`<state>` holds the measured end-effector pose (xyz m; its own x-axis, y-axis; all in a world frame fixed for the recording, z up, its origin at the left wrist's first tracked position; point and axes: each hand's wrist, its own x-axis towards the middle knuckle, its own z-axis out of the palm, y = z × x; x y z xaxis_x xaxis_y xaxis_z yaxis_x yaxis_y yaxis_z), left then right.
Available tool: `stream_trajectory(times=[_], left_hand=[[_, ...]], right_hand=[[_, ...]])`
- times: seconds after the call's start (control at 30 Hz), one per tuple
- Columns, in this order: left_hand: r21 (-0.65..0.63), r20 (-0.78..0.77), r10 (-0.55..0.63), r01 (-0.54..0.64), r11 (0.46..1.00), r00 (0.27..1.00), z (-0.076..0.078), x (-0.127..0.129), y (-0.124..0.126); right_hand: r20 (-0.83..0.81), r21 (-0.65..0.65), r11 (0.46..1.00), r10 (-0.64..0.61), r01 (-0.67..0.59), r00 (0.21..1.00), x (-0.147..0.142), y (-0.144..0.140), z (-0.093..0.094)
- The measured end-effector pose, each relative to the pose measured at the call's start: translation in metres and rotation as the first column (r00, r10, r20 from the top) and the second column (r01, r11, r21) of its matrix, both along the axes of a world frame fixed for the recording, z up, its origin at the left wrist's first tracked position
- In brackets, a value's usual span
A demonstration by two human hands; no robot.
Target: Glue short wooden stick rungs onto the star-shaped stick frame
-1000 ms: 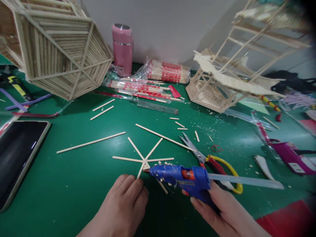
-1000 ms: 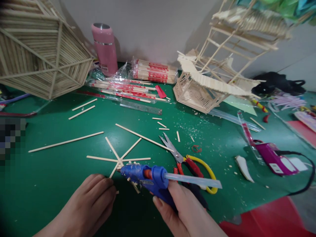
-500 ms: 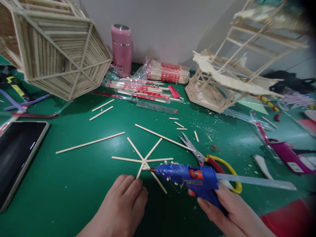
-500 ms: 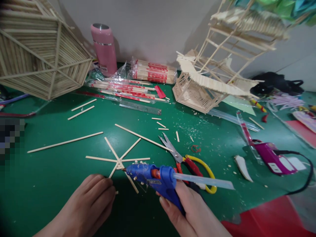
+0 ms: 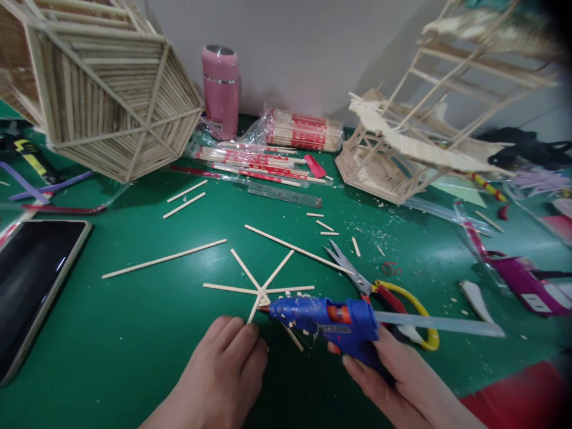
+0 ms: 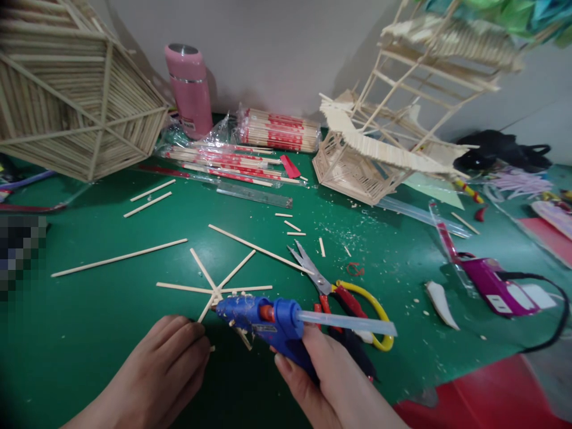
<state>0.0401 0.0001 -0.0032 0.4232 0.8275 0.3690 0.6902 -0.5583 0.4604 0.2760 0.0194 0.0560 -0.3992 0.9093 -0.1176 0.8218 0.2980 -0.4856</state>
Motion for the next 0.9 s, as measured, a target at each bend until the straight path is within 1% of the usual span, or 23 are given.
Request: stream_trajectory(times=[0.1,0.17,0.27,0.43,0.53,0.6,0.73,0.83,0.9], left_hand=[[0.016,0.005,0.014,-0.014,1.000,1.000,0.000,0.001,0.000],[0.019,0.001,0.017,-0.017,1.000,1.000,0.000,0.001,0.000],[0.012,0.000,0.018,-0.018,1.000,1.000,0.001,0.002,0.000],[0.024,0.002,0.031,-0.031,0.999,1.000,0.001,0.002,0.000],[0.021,-0.020,0.027,-0.027,0.999,0.999,0.002,0.002,0.000],[0.018,-0.034,0.023,-0.022,1.000,0.999,0.003,0.001,-0.001],[-0.027,-0.045,0.013,-0.014,1.000,0.999,0.006,0.000,-0.001],[-0.010,-0.032,0.019,-0.019,1.000,0.999,0.006,0.000,0.000],[-0.002,-0.017,0.031,-0.031,1.000,0.999,0.004,0.000,0.000]], right_hand=[[0.000,0.025,1.000,-0.011,0.011,1.000,-0.002,0.000,-0.001],[0.008,0.017,1.000,-0.016,0.016,1.000,-0.001,0.000,-0.001],[0.011,-0.029,0.999,-0.018,0.019,1.000,0.003,0.001,0.000],[-0.003,-0.130,0.988,-0.082,0.081,0.997,0.009,0.000,0.001],[-0.007,-0.149,0.986,-0.076,0.075,0.997,0.014,-0.001,0.001],[0.004,-0.146,0.986,-0.076,0.076,0.997,0.016,-0.002,0.001],[0.021,-0.128,0.988,-0.082,0.084,0.996,0.017,-0.002,-0.002],[0.028,-0.099,0.992,-0.079,0.081,0.997,0.016,-0.004,-0.004],[0.037,-0.057,0.997,-0.051,0.053,0.998,0.015,-0.006,-0.005]])
